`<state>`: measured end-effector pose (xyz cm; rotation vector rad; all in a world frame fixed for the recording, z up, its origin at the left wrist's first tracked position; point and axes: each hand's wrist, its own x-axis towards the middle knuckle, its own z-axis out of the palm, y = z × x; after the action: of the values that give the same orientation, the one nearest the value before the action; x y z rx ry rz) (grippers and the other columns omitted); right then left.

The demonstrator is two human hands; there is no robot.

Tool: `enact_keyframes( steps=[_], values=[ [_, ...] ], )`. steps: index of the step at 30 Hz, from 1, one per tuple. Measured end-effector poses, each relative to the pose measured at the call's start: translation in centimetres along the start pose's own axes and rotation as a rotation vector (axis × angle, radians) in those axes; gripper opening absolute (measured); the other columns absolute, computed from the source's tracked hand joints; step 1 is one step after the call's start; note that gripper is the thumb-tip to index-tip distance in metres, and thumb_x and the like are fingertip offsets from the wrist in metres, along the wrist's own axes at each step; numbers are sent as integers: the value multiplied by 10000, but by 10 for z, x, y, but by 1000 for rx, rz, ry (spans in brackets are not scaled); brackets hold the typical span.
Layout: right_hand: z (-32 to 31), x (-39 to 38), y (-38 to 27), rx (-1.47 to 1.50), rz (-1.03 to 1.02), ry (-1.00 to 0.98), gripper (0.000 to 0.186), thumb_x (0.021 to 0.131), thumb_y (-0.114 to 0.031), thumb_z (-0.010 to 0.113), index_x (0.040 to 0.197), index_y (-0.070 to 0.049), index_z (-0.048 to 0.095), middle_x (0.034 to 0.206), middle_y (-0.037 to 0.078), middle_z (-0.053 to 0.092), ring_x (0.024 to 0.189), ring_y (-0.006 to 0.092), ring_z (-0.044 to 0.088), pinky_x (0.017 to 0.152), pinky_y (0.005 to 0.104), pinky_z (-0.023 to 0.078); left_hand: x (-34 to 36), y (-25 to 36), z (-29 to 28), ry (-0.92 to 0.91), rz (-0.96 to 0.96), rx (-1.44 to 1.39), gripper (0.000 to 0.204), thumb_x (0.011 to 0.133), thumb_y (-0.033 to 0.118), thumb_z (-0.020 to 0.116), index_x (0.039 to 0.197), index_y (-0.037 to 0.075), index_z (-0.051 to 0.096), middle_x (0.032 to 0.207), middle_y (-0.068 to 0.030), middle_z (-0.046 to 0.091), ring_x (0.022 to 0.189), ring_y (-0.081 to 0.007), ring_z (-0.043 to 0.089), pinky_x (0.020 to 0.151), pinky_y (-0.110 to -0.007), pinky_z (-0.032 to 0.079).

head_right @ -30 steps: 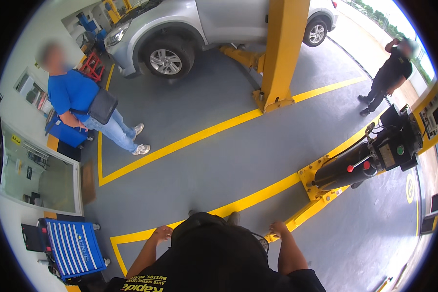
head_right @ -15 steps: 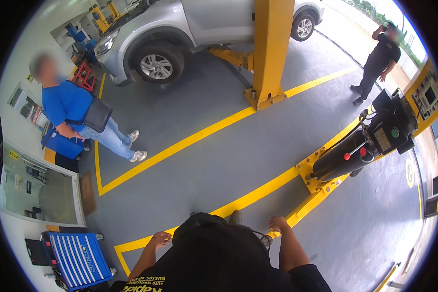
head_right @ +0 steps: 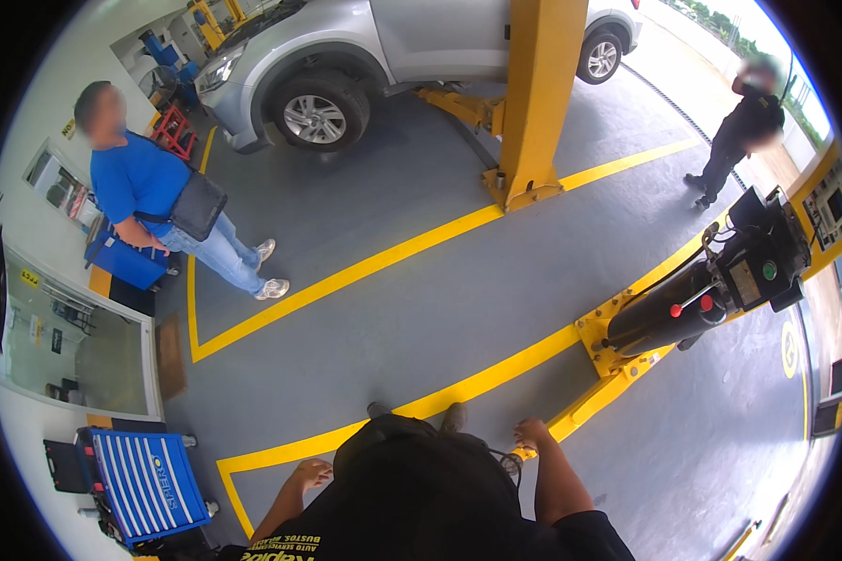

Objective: The person uses a clear tube and a small bottle to bleed the brake line of a vehicle on a lift, then carries a red creeper over to a workbench.

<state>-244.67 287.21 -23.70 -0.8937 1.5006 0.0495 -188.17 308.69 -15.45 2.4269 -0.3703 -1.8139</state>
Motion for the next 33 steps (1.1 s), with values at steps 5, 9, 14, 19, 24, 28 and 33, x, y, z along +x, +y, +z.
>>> enact_keyframes(
  steps=[5,9,14,19,24,28,33],
  values=[
    [2,-29,-19,62,121,76,207,928,-188,606,1047,-20,629,954,87,694,712,202,694,647,369,573,0,-13,9,-2,-30,6,267,976,309,582,1158,123,645,1117,-55,680,1005,-206,632,882,-420,501],
    [-2,-38,-19,72,155,33,314,953,-283,594,1195,-84,621,1071,81,687,843,198,679,784,379,546,-2,-4,17,6,18,-7,278,976,319,580,1161,122,643,1127,-65,680,1021,-211,632,892,-418,495],
    [-16,-19,25,-24,-64,-34,314,952,-283,599,1202,-94,618,1039,79,695,844,189,682,785,373,550,11,18,21,-21,97,-78,257,933,279,604,1124,119,667,1073,-51,686,928,-183,627,811,-357,491],
    [-3,-45,-22,56,164,48,290,948,-276,605,1177,-98,621,1017,77,692,836,180,677,774,368,547,0,22,20,-10,127,-37,261,928,261,609,1126,102,670,1064,-47,686,926,-177,626,793,-356,496],
    [-2,-40,-12,27,167,13,304,948,-283,605,1183,-89,613,1028,71,678,819,187,665,781,370,533,5,20,16,22,88,38,268,943,256,595,1154,105,666,1099,-60,685,981,-193,634,831,-373,502],
    [0,-13,17,76,159,-28,309,946,-274,603,1193,-87,609,1060,69,683,841,193,672,780,371,539,6,14,8,14,64,-17,256,933,255,590,1127,112,678,1062,-50,687,934,-186,629,801,-364,499],
    [-27,58,89,-702,-535,-169,336,878,-176,604,1205,-112,647,1217,46,658,1097,248,626,940,371,510,19,18,12,-29,108,-57,223,917,206,591,1088,101,687,992,-41,681,820,-161,616,711,-317,494]
  ],
)
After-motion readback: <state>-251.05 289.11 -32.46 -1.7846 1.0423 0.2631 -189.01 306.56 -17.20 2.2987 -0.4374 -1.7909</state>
